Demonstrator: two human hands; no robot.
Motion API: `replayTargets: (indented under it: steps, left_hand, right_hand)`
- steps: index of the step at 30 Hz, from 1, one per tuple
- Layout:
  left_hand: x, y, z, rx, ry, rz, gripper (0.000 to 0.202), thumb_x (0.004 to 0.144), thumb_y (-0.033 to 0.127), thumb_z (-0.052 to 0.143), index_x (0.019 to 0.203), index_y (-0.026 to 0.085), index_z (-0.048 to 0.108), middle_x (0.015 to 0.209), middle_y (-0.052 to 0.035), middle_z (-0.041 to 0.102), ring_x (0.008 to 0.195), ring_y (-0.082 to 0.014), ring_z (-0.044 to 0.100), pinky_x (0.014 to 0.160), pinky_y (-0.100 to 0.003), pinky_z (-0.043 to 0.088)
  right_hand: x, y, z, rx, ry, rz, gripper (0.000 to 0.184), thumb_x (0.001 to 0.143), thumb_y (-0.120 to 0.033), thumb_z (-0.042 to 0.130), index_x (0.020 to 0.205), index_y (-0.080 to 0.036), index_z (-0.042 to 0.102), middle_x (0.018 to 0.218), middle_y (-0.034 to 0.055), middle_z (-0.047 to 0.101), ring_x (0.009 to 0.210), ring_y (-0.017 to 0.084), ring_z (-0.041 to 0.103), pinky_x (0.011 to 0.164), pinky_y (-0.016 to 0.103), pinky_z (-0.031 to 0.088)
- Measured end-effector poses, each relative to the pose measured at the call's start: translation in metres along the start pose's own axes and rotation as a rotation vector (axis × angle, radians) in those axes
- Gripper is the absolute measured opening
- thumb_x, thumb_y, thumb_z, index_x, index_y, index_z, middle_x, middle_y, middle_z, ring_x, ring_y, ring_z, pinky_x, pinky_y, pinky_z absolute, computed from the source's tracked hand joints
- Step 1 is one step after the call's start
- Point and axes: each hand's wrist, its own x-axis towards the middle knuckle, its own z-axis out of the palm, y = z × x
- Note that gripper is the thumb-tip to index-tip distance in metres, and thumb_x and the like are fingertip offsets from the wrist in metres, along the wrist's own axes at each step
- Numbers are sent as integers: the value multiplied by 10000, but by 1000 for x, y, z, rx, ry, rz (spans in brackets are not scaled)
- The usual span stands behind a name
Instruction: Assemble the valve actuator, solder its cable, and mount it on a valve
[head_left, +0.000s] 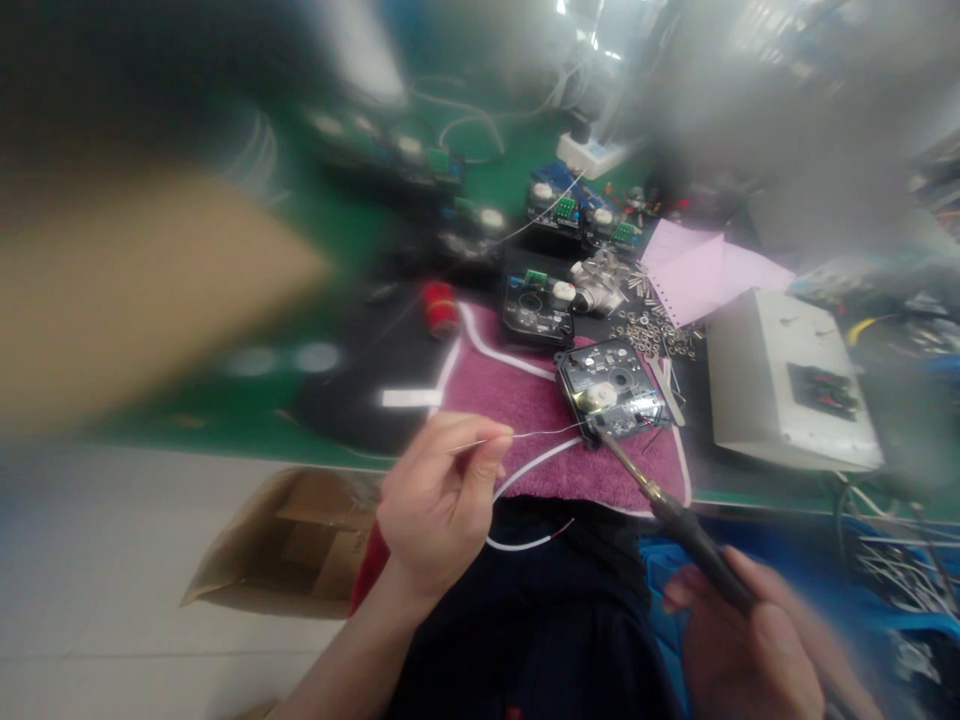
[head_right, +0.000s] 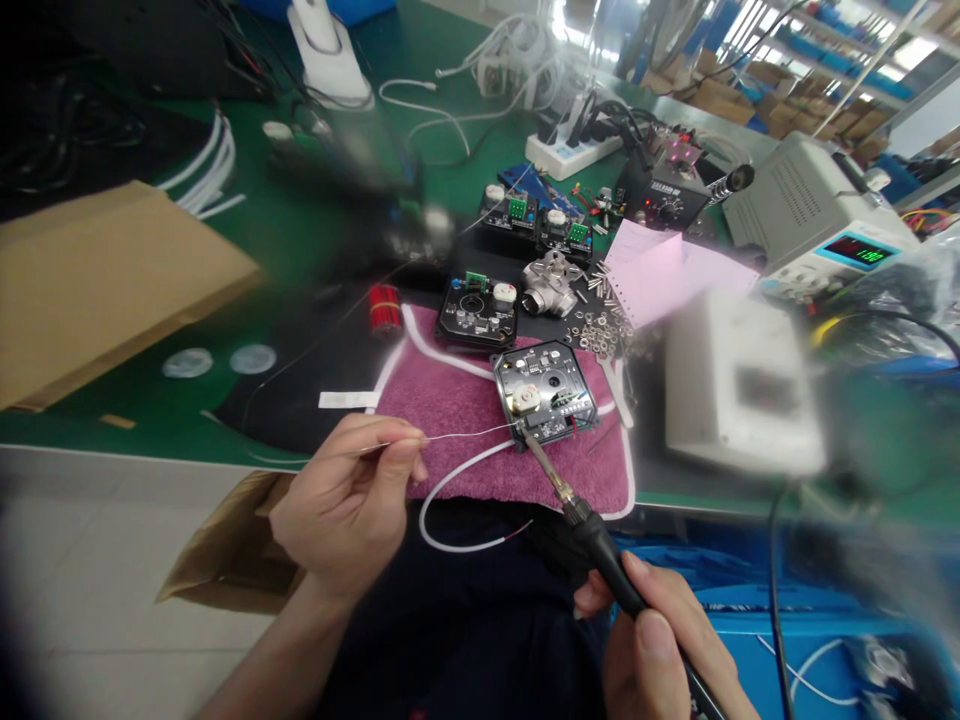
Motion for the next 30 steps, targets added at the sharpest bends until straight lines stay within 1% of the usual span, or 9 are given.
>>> replayTargets:
  steps: [5, 9, 14, 16, 18, 21, 25, 27, 30]
  left_hand:
    - [0, -1, -1, 13, -8, 2, 62, 996, 159, 721, 997, 195, 771, 915, -11, 735, 615, -75, 650, 608, -215, 565]
    - [2, -1, -3, 25, -24, 32, 90, 984, 133, 729, 1013, 204, 775, 913, 0, 741, 657, -82, 678, 661, -223, 586]
    - [2, -1, -3, 45, -26, 44, 69, 991, 160, 731, 1011, 202, 781, 888, -15, 751, 685, -106, 696, 682, -245, 608]
    - [2, 0, -2, 37, -21, 42, 75, 990, 158, 730, 1009, 205, 786, 888, -13, 752, 670, -101, 691, 659, -236, 605]
    - [2, 1, -2, 13, -9, 20, 80, 993, 158, 726, 999, 207, 789, 895, -11, 749, 621, -85, 667, 606, -221, 586]
    - [2, 2, -2, -18, 0, -17, 74, 997, 172, 726, 979, 200, 792, 903, -14, 743, 572, -67, 641, 550, -206, 558]
    - [3, 2, -5, -19, -43, -16, 73, 993, 161, 732, 983, 206, 789, 890, -5, 742, 565, -61, 640, 550, -196, 560]
    - [3, 2, -7, 2, -66, -6, 67, 990, 163, 738, 988, 207, 788, 876, -4, 745, 574, -67, 649, 557, -197, 568]
    - [3, 3, -7, 41, -77, 14, 67, 988, 167, 743, 994, 211, 793, 884, -10, 760, 614, -88, 685, 564, -204, 576]
  right_hand:
    - [-1, 2, -2, -9, -20, 9, 284, 987, -385, 705, 1123, -168, 829, 797, 107, 781, 583, 274, 744, 480, 363, 571]
    - [-1, -5, 5, -27, 31, -29, 268, 985, -333, 702, 1162, -170, 822, 856, 103, 790, 622, 270, 754, 511, 364, 577]
    - [1, -7, 10, -4, -13, -36, 265, 994, -361, 693, 1136, -182, 825, 814, 99, 779, 579, 263, 736, 484, 349, 548]
    - [1, -6, 8, -8, 7, -33, 273, 992, -371, 701, 1144, -180, 823, 824, 103, 780, 589, 267, 739, 481, 350, 548]
    - [0, -6, 4, -18, 24, -17, 286, 988, -385, 714, 1147, -173, 821, 823, 106, 779, 591, 270, 743, 481, 359, 562]
    - [0, -4, -3, -12, 30, 5, 300, 974, -421, 734, 1103, -167, 828, 794, 104, 772, 569, 273, 739, 484, 383, 588]
    - [-2, -3, -6, 27, 29, 30, 258, 961, -382, 732, 1095, -186, 832, 818, 98, 775, 576, 276, 741, 484, 390, 591]
    - [-3, -3, -4, 10, 47, 31, 252, 968, -357, 722, 1116, -185, 831, 840, 100, 778, 594, 276, 746, 495, 387, 592]
    - [-4, -3, 2, -5, 54, -9, 249, 977, -351, 722, 1112, -172, 831, 829, 96, 778, 573, 264, 739, 482, 374, 588]
